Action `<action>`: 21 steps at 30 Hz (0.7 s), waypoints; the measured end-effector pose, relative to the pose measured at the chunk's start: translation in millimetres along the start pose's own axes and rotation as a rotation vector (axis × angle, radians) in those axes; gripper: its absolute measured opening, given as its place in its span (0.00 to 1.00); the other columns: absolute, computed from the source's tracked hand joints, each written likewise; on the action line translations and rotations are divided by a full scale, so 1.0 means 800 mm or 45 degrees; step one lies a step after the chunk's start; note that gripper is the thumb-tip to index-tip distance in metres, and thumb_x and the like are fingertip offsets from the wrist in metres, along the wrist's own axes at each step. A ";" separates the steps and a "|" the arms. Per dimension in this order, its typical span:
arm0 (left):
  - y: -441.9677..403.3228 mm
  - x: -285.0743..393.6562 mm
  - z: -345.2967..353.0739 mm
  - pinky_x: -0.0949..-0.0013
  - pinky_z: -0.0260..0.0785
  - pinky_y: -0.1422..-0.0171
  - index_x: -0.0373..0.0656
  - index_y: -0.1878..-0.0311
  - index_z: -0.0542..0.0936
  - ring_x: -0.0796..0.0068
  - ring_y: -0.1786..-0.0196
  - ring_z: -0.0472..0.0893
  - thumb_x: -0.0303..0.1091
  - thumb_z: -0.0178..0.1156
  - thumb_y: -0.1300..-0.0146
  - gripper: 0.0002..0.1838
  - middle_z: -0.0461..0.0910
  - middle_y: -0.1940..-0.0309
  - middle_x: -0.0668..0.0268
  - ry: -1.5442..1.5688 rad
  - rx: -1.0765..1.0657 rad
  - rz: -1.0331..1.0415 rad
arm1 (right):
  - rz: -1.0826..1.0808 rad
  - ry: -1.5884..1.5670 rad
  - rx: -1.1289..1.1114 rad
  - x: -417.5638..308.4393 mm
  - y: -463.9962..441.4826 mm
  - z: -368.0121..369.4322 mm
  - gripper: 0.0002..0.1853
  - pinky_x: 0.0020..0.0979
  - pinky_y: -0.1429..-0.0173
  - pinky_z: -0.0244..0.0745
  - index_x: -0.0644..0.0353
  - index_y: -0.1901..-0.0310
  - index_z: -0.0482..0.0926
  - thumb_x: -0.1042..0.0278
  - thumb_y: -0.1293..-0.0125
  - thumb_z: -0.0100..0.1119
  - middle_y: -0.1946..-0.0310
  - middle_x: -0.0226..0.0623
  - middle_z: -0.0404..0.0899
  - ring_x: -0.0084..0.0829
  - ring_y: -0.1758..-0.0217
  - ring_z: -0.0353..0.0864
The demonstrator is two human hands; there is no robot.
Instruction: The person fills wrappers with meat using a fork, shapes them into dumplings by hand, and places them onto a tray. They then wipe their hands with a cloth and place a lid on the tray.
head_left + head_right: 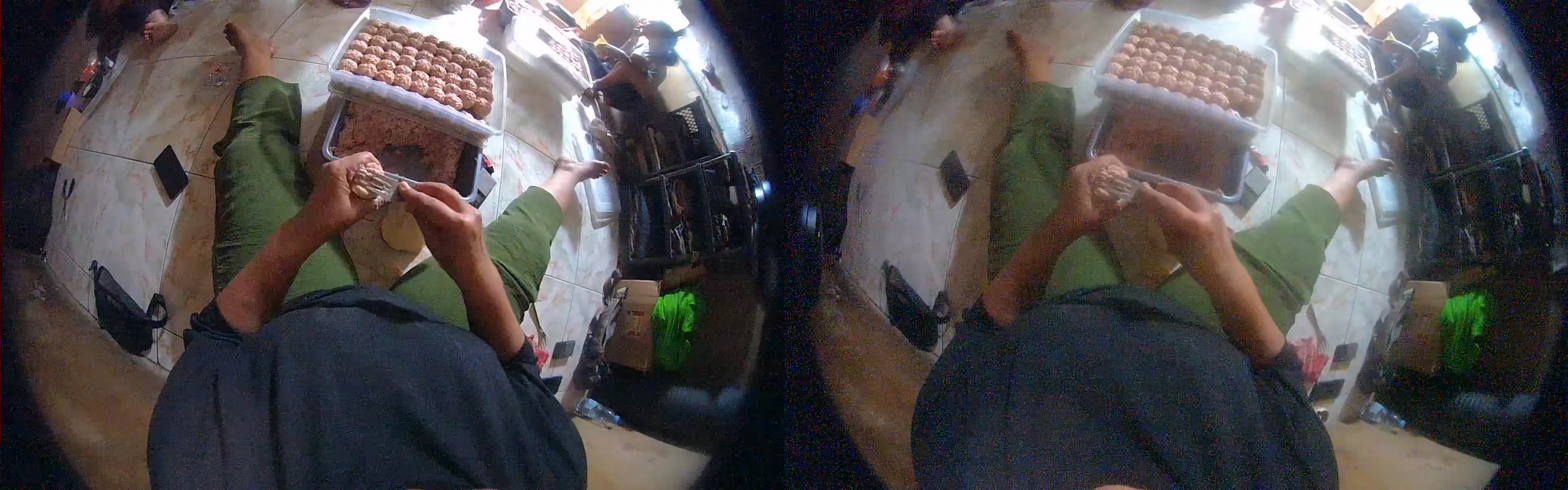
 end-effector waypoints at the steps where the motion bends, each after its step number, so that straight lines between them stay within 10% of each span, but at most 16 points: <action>1: -0.001 -0.001 -0.001 0.70 0.66 0.66 0.40 0.71 0.72 0.77 0.71 0.73 0.28 0.65 0.54 0.11 0.72 0.78 0.65 -0.019 0.017 0.029 | 0.010 -0.063 -0.021 0.000 -0.003 -0.005 0.12 0.29 0.58 0.77 0.59 0.57 0.80 0.79 0.45 0.61 0.63 0.40 0.80 0.33 0.62 0.81; 7: -0.001 0.003 0.005 0.69 0.68 0.65 0.38 0.72 0.71 0.72 0.71 0.74 0.33 0.68 0.53 0.14 0.73 0.77 0.64 -0.425 0.116 0.343 | 0.078 -0.169 -0.033 0.015 -0.009 -0.014 0.11 0.27 0.58 0.75 0.63 0.58 0.79 0.79 0.43 0.58 0.63 0.39 0.81 0.31 0.61 0.81; 10: -0.003 -0.015 -0.002 0.68 0.70 0.62 0.39 0.51 0.70 0.71 0.70 0.75 0.29 0.69 0.54 0.26 0.75 0.75 0.65 0.180 0.158 0.119 | 0.085 -0.231 -0.089 0.017 0.000 -0.001 0.11 0.27 0.58 0.75 0.63 0.58 0.79 0.80 0.44 0.57 0.63 0.40 0.80 0.32 0.61 0.81; 16: -0.005 0.021 -0.001 0.69 0.71 0.59 0.45 0.33 0.21 0.73 0.70 0.76 0.19 0.66 0.56 0.64 0.75 0.72 0.65 -0.022 0.095 0.294 | 0.608 -0.713 0.032 0.076 0.033 0.002 0.14 0.24 0.59 0.73 0.64 0.52 0.77 0.79 0.41 0.53 0.61 0.35 0.79 0.24 0.63 0.76; 21: -0.009 -0.047 0.008 0.70 0.70 0.60 0.40 0.32 0.46 0.74 0.69 0.76 0.29 0.63 0.49 0.46 0.76 0.73 0.63 0.383 0.053 -0.145 | 0.758 -1.052 -0.102 0.067 0.061 0.051 0.17 0.19 0.61 0.69 0.62 0.46 0.74 0.79 0.37 0.50 0.61 0.30 0.78 0.16 0.67 0.72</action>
Point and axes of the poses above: each hand's wrist, its own y-axis away from the middle knuckle, its own z-axis out of the palm, x = y × z, the point moved 8 cm from there along -y, towards the middle knuckle
